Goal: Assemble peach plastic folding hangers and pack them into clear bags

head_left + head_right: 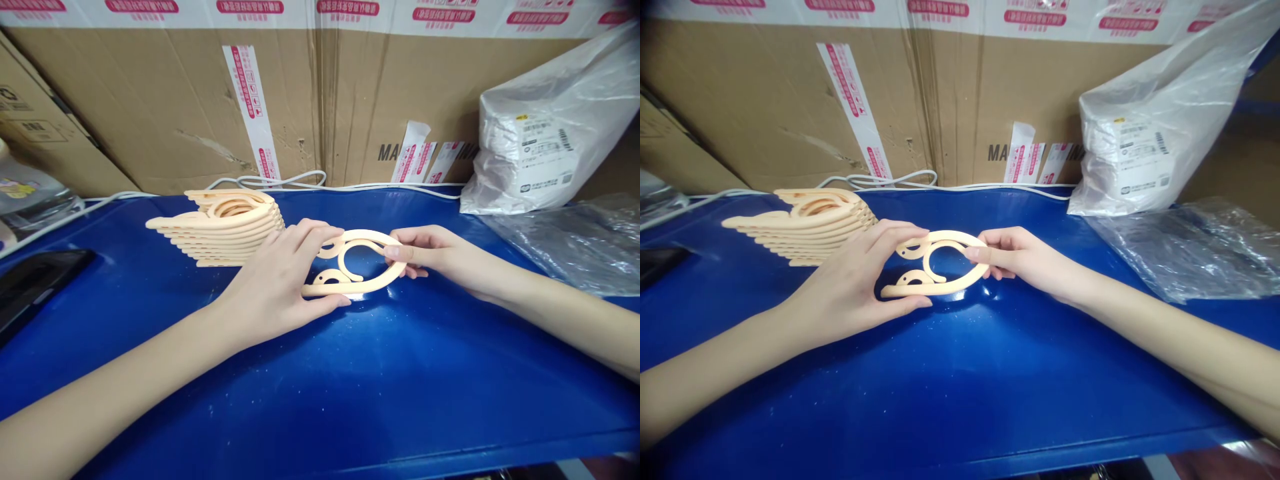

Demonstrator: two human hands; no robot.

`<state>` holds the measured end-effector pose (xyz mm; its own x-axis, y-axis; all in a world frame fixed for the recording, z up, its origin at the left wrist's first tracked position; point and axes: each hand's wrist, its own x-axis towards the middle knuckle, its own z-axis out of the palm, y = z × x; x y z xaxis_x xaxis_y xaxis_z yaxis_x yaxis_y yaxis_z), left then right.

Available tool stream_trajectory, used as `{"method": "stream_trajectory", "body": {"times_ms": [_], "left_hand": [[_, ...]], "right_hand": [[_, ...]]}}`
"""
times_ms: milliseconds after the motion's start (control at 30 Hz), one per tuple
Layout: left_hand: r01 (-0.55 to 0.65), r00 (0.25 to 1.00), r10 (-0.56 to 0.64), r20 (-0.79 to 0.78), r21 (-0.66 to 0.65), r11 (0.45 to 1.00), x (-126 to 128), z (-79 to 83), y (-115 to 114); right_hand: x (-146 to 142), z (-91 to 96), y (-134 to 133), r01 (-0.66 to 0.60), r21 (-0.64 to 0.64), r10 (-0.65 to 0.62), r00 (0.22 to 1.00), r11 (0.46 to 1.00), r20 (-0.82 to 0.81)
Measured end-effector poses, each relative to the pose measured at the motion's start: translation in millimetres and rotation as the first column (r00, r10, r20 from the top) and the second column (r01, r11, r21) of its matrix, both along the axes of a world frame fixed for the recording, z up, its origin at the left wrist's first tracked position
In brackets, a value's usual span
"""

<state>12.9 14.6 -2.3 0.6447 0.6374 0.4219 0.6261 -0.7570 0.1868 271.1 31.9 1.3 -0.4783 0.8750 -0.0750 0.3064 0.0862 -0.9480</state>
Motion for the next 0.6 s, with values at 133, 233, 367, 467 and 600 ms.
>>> {"method": "stream_trajectory", "body": {"times_ms": [133,233,367,467,600], "left_hand": [[0.005,1.0,-0.005,0.008,0.02,1.0,1.9,0.5,0.4],[0.015,1.0,-0.015,0.006,0.016,1.0,2.3,0.3,0.6],[0.034,0.999,-0.033,-0.028,0.053,0.998,1.4,0.6,-0.8],[0.061,0.997,-0.057,-0.046,0.101,0.993,1.2,1.0,-2.9],[0.094,0.995,-0.086,-0.053,0.153,0.984,4.0,2.5,-7.7]], "right_hand": [[-0.4,-2.4,-1.1,0.001,-0.01,-0.002,1.0,1.0,-0.012],[-0.6,-2.9,-1.6,-0.006,0.002,0.006,1.0,1.0,-0.011],[-0.9,-2.6,-2.4,-0.021,0.008,0.021,1.0,1.0,0.003],[-1.5,-2.5,-3.5,-0.043,-0.007,0.043,0.999,0.999,0.001],[-2.7,-1.7,-5.2,-0.077,-0.01,0.077,0.997,0.997,0.015]]}}
